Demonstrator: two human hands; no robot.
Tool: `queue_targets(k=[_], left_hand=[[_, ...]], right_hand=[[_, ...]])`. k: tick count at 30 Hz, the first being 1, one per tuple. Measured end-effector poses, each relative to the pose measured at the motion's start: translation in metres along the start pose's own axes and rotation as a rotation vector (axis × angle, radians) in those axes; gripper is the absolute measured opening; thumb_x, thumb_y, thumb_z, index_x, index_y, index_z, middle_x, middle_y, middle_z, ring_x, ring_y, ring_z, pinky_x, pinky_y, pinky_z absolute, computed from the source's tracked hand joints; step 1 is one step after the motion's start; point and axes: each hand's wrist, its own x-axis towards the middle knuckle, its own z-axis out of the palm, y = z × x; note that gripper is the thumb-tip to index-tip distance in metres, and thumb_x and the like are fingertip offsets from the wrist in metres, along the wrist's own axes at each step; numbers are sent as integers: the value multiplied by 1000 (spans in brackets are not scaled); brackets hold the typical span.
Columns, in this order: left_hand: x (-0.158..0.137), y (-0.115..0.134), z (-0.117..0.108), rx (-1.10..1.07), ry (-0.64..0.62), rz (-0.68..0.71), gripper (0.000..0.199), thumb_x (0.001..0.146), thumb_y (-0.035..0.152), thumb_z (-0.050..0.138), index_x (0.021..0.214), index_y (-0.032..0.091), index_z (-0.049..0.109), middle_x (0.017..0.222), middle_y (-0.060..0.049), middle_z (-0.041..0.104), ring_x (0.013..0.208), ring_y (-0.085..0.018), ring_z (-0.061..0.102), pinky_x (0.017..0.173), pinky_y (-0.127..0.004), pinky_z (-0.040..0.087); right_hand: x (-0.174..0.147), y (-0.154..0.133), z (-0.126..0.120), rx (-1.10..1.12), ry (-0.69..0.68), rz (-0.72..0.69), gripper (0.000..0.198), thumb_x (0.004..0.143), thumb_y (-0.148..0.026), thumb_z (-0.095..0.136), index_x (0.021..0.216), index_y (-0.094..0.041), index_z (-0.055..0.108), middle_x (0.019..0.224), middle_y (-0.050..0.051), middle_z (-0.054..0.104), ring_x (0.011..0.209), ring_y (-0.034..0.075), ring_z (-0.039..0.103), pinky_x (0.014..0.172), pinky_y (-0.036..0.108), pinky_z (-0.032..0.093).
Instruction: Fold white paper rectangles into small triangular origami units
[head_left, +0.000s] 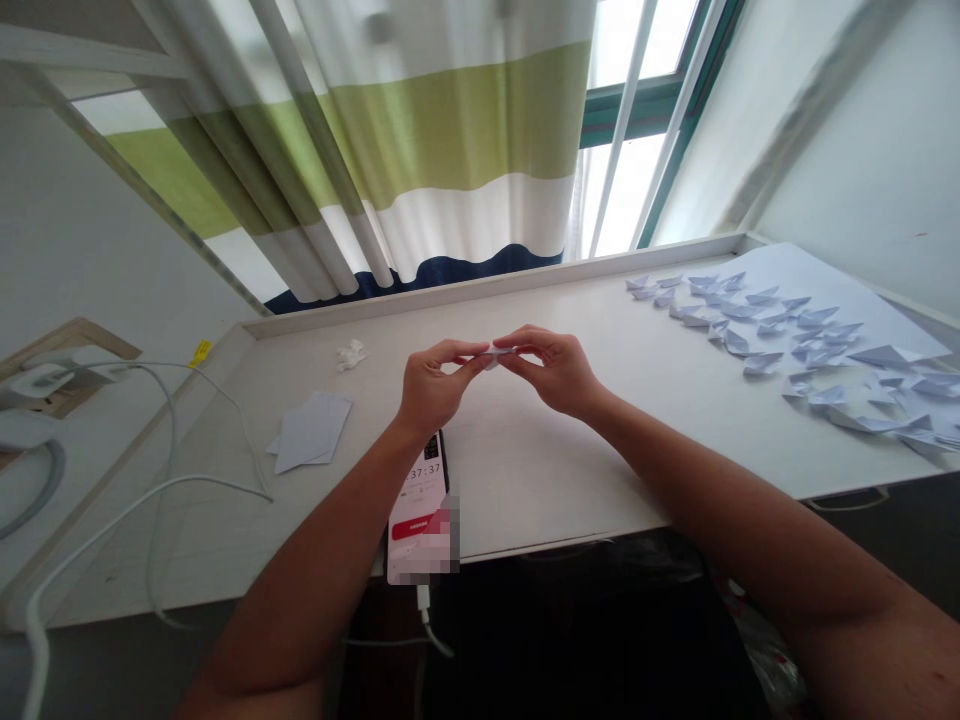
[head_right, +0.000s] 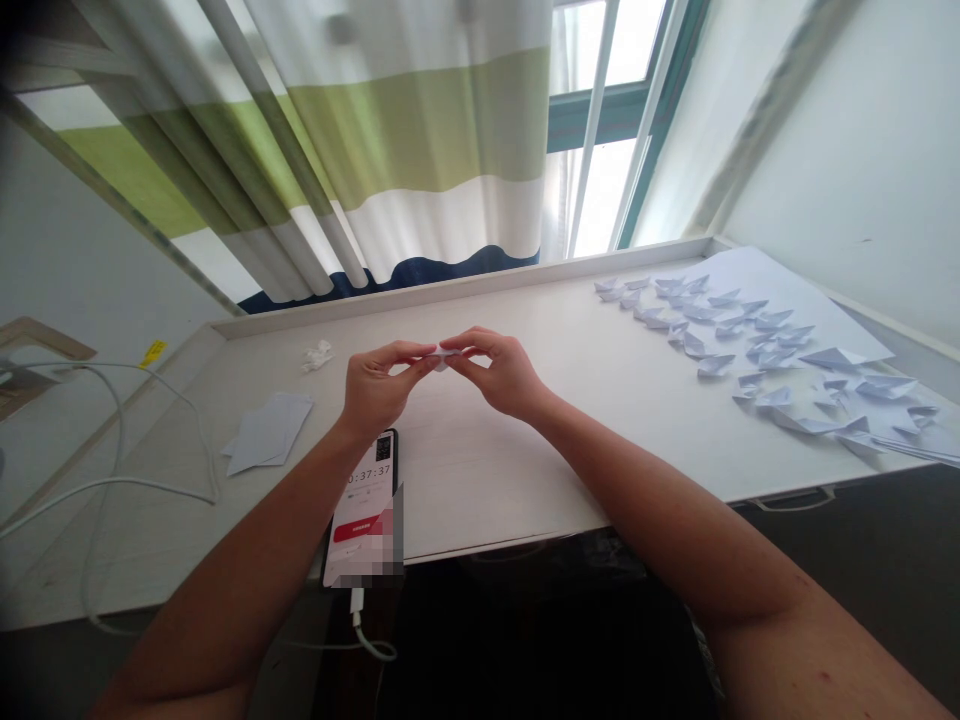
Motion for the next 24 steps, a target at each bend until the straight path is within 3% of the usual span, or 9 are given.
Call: queue_targets(k=[6,12,16,24], left_hand=[[1,-4,0,84,13,55,23,91,49,88,96,27,88,101,-7,86,96,-24,80,85,-40,65],[1,-3,0,92,-41,-31,26,92,50,86,96,24,86,96,-6,86,92,-24,80,83,-39,65],[1,-4,0,-17,-38,-133,32,88,52,90,99,22,84,95,-7,85,89,-23,80,81,-38,65],[2,-8,2,-234,-85,-264,46,78,43,98,113,19,78,95,-8,84,90,-23,81,83,-36,64]], right_hand=[[0,4,0,-155,7,54,27,99,-52,78,100,-25,82,100,6,84,93,25,78,88,47,67],[0,5,0,-108,23,48,31,97,-54,79,106,-24,79,106,7,84,98,25,79,94,49,68],[1,6,1,-31,40,57,40,93,-58,83,116,-25,79,107,7,83,101,25,78,94,48,68],[4,13,3,157,102,164,44,85,-63,88,104,-23,80,92,4,80,89,23,76,84,43,67]])
